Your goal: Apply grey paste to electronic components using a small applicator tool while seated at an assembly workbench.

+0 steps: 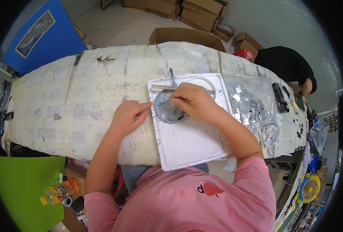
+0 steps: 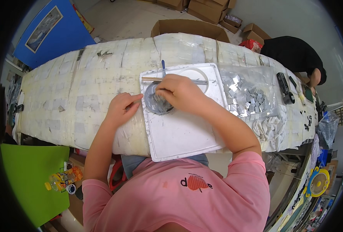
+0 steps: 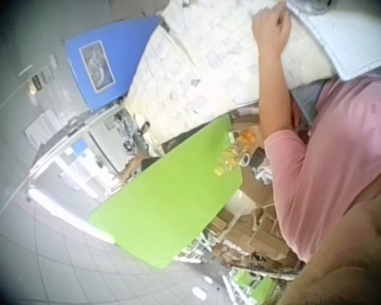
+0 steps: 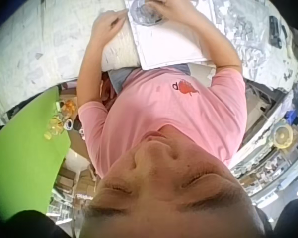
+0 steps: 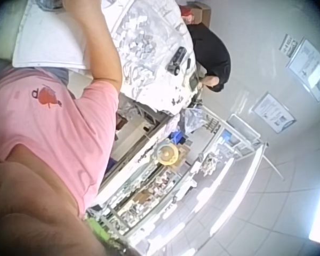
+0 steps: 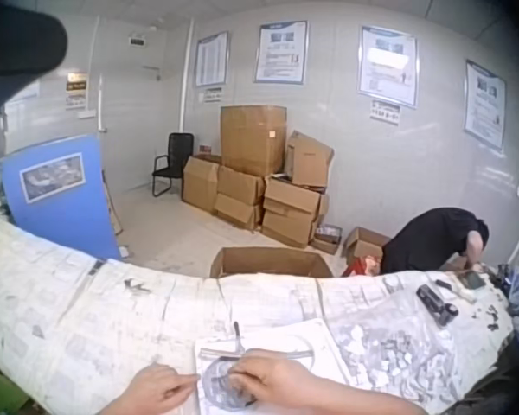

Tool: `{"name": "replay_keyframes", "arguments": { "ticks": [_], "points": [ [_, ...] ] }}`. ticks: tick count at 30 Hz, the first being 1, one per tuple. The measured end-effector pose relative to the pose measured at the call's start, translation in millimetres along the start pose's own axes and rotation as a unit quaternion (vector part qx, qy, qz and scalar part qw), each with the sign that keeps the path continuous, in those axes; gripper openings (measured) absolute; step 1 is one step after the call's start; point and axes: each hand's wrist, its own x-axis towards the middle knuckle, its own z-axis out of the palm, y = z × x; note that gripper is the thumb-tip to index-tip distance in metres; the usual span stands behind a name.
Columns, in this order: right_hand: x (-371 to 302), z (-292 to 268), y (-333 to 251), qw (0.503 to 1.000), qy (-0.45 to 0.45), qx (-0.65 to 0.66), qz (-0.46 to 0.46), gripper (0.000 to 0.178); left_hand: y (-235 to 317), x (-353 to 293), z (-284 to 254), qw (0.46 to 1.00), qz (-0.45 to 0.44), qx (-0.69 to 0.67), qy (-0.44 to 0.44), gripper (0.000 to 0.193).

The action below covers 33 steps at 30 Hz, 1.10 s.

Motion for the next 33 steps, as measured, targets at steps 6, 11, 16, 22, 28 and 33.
{"name": "replay_keyframes", "arguments": {
  "ticks": [6,11,16,22,28,33],
  "points": [
    [5,4,3,0.99,0.058,-0.021,0.129,0.013,-1,0,1,1.0,0.0,0.002,0.001,0.026],
    [9,-4,-8,0.973,-0.009,0.042,0.225,0.014,0,-1,-1,1.0,-0.001,0.002,0.001,0.026],
    [13,-1,-2,0.965,0.025,0.043,0.258,0.015,2,1,0,0.999,0.006,-0.029,0.018,0.029],
    [15,-5,-8,0.961,-0.057,0.02,0.272,0.016,-3,0,2,0.999,0.038,-0.017,0.028,0.03],
    [14,-3,-5,0.966,-0.038,-0.034,0.253,0.016,-5,1,2,0.998,0.054,-0.01,0.028,0.031],
    [20,-4,-9,0.972,-0.043,-0.028,0.23,0.015,-1,-1,-2,1.0,0.019,-0.007,0.01,0.033]
  ]
}}
